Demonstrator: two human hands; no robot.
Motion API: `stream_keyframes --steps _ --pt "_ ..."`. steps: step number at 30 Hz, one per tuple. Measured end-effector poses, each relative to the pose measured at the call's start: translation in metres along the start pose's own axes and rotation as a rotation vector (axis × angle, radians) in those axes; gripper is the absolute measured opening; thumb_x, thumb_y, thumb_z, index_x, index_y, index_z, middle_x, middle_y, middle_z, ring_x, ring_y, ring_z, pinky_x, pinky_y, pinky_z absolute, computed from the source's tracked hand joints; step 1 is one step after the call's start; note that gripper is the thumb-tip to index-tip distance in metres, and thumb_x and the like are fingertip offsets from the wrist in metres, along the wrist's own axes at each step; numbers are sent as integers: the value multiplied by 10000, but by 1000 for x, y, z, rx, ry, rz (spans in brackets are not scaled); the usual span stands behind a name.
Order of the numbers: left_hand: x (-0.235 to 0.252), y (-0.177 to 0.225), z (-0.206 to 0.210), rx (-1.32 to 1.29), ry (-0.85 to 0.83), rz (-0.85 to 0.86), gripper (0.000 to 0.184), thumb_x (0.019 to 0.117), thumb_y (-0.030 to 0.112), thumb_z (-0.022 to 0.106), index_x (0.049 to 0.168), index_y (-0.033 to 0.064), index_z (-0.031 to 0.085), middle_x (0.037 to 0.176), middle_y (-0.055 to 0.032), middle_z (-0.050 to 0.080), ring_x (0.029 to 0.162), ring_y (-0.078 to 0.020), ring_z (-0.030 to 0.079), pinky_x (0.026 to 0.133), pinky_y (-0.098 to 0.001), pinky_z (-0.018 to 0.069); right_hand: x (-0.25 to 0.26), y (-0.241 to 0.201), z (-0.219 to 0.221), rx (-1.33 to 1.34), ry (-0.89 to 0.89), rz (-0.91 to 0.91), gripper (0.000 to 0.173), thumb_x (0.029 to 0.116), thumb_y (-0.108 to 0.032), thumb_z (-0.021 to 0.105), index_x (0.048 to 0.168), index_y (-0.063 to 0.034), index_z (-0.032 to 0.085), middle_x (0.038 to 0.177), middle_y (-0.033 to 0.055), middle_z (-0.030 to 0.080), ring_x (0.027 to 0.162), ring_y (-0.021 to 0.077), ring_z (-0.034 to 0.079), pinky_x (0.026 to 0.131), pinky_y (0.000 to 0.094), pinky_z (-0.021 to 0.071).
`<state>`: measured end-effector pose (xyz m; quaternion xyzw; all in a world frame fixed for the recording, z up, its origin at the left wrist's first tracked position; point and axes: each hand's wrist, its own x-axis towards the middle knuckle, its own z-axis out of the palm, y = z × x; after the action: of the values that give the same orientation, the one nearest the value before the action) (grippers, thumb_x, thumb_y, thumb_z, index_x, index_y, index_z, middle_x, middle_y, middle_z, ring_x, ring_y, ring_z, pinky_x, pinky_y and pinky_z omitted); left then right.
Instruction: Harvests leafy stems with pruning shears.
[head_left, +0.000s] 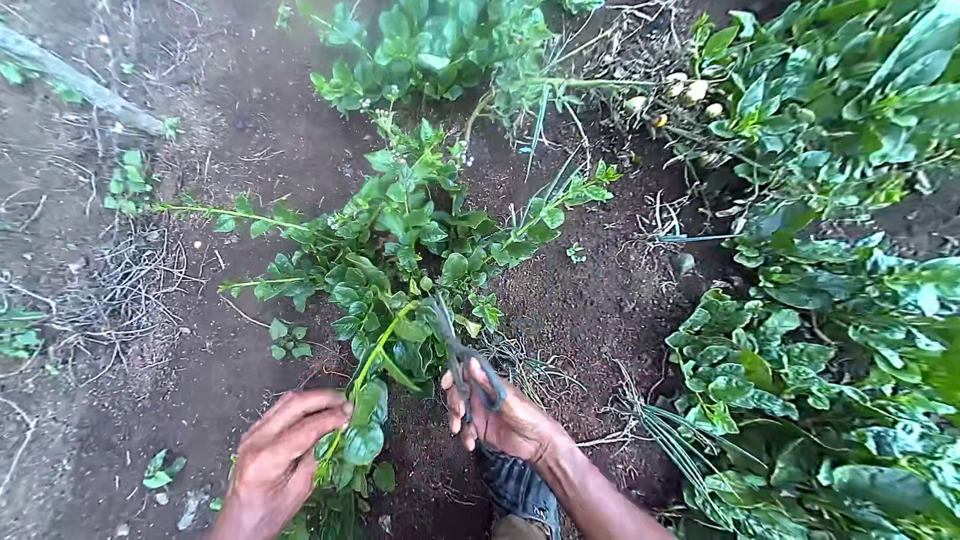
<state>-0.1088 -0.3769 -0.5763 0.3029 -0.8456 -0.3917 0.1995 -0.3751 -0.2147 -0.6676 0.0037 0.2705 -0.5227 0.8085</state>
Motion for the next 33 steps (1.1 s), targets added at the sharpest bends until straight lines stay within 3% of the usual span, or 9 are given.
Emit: stream_keyframes --steps 3,7,13,20,22,25,27,29,33 --pt "-22 -4 -13 186 -159 88 209 1029 202 546 1121 233 730 1131 3 720 1096 -113 657 947 -267 540 -8 21 -7 55 5 76 554 978 -598 585 1230 -107 625 898 68 708 807 211 730 597 348 611" --pt "-36 -3 -9 317 -278 177 239 1029 159 533 1158 204 729 1145 -41 720 1073 -177 660 914 -304 537 -23 1 0 -48 -41 24 663 970 -679 511 1276 -99 609 971 108 725 917 269 746 666 413 640" --pt "-37 -4 -7 350 -269 191 245 1026 146 525 1141 203 734 1145 -27 719 1069 -166 654 916 -285 528 -8 -30 9 -166 -64 -10 673 959 -685 521 1213 -71 627 878 81 714 741 194 739 527 319 607" --pt "-37 -8 -3 364 -228 211 256 1037 170 505 1166 216 720 1150 -17 713 1050 -165 651 892 -285 528 -22 -9 -3 -143 -52 164 631 975 -659 530 1194 -79 646 861 69 722 720 169 735 523 277 590" --pt "-35 -6 1 295 -170 157 247 1038 169 504 1165 205 713 1158 -18 709 1076 -149 652 914 -275 533 -24 -8 -4 -151 -56 172 622 969 -661 540 1183 -87 650 854 64 720 716 164 735 525 274 591" --pt "-26 1 9 59 88 -112 227 1029 246 585 1235 229 678 1252 37 680 1140 -71 655 969 -247 560 -26 -13 -3 -137 -66 129 601 980 -633 546 1207 -86 651 870 71 719 732 172 735 531 282 595" --pt "-18 2 6 -72 255 -261 270 1015 272 637 1280 249 682 1263 47 680 985 -62 692 812 -236 600 -28 -14 -1 -124 -64 96 604 985 -629 540 1224 -83 644 878 74 713 731 172 729 528 286 594" --pt "-13 -1 1 -111 291 -310 284 1015 265 635 1293 220 672 1251 36 683 912 -64 696 743 -225 604 -29 -13 0 -128 -57 75 611 988 -633 529 1227 -83 640 875 75 710 721 171 726 522 285 590" --pt "-14 -3 -2 -105 253 -329 282 1007 171 624 1277 97 656 1215 -4 692 904 -48 684 751 -213 594 -34 -3 0 -108 -29 66 610 984 -636 532 1218 -83 642 874 72 708 730 172 725 533 290 593"
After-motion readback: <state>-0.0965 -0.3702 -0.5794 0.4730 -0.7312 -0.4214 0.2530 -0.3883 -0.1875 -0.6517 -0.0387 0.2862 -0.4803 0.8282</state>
